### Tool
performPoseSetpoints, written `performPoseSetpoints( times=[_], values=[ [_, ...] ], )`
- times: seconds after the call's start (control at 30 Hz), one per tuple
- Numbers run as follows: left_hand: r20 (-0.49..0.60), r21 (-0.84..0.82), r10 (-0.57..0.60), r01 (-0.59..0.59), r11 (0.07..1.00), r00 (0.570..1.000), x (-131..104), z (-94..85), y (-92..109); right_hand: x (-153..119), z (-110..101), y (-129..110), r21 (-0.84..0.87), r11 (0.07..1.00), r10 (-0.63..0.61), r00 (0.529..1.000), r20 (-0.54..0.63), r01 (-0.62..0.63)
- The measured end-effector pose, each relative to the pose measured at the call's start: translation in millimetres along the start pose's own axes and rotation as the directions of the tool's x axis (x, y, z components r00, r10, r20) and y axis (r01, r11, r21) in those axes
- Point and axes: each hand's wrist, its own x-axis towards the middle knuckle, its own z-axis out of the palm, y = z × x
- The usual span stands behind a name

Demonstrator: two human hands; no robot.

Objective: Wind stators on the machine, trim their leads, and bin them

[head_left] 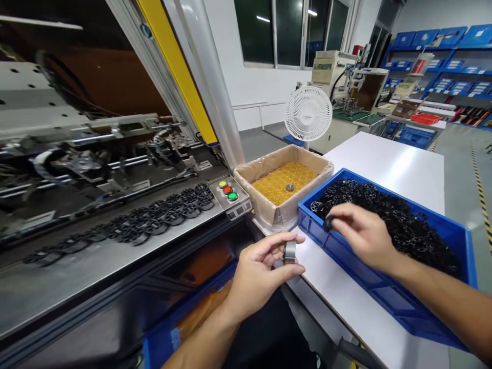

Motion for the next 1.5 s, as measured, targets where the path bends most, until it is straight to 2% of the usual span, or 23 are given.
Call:
performPoseSetpoints(
  times=[0.07, 0.13, 0.3, 0.57, 0.73, 0.93, 1.03, 1.17, 1.23, 1.27, 1.33, 1.37, 1.4, 1.43, 1.47, 1.5],
  values=[
    [0.039, -0.042, -0.038, 0.039, 0.998, 0.999, 1, 8.2, -2, -14, 5, -28, 0.053, 0.963, -0.266, 0.963, 0.033, 0.264],
    [0.089, -0.073, -0.078, 0.085, 0.994, 0.993, 2, 16.3, -5, -22, 9, -42, 0.098, 0.924, -0.376, 0.925, 0.046, 0.371],
    [0.144, -0.127, -0.080, 0.099, 0.987, 0.986, 1, 30.1, -9, -23, 11, -38, 0.067, 0.911, -0.411, 0.910, 0.053, 0.407],
    [0.071, -0.077, -0.015, 0.021, 0.997, 0.997, -1, 28.2, -8, -22, 14, -35, 0.029, 0.830, -0.557, 0.827, 0.072, 0.557],
    [0.085, -0.092, -0.058, 0.066, 0.994, 0.995, -2, 26.5, -6, -21, 16, -28, -0.138, 0.764, -0.624, 0.776, 0.086, 0.630],
    [0.124, -0.122, -0.128, 0.143, 0.982, 0.984, -2, 21.9, -13, -22, 13, -26, -0.190, 0.707, -0.670, 0.731, 0.129, 0.681],
    [0.132, -0.060, -0.124, 0.132, 0.989, 0.983, -4, 20.9, -20, -23, 14, -26, -0.210, 0.704, -0.666, 0.734, 0.138, 0.678],
    [0.198, 0.132, -0.039, 0.013, 0.991, 0.979, -16, 19.7, -24, -22, 13, -25, -0.224, 0.686, -0.669, 0.721, 0.179, 0.692],
    [0.227, 0.246, -0.021, -0.037, 0.969, 0.974, -22, 7.6, -22, -22, 10, -23, -0.250, 0.677, -0.655, 0.722, 0.223, 0.692],
    [0.209, 0.320, 0.000, -0.068, 0.945, 0.978, -25, -4.5, -19, -22, 8, -20, -0.277, 0.679, -0.637, 0.733, 0.238, 0.680],
    [0.074, 0.547, 0.111, -0.134, 0.827, 0.991, -27, -43.5, -8, -23, 4, -11, -0.347, 0.691, -0.587, 0.773, 0.242, 0.634],
    [-0.032, 0.700, 0.204, -0.124, 0.703, 0.978, -29, -69.7, 1, -23, 2, -4, -0.377, 0.703, -0.557, 0.797, 0.234, 0.603],
    [-0.134, 0.838, 0.308, -0.058, 0.542, 0.942, -31, -98.9, 12, -23, 0, 3, -0.392, 0.715, -0.534, 0.814, 0.227, 0.578],
    [-0.233, 0.931, 0.399, 0.086, 0.354, 0.887, -34, -129.7, 25, -23, 0, 11, -0.397, 0.726, -0.514, 0.827, 0.228, 0.562],
    [-0.326, 0.945, 0.471, 0.277, 0.172, 0.820, -37, -160.1, 38, -23, 0, 19, -0.397, 0.734, -0.500, 0.834, 0.232, 0.551],
    [-0.384, 0.917, 0.498, 0.384, 0.107, 0.777, -41, -188.7, 51, -24, 0, 26, -0.396, 0.739, -0.490, 0.839, 0.237, 0.544]
  ],
)
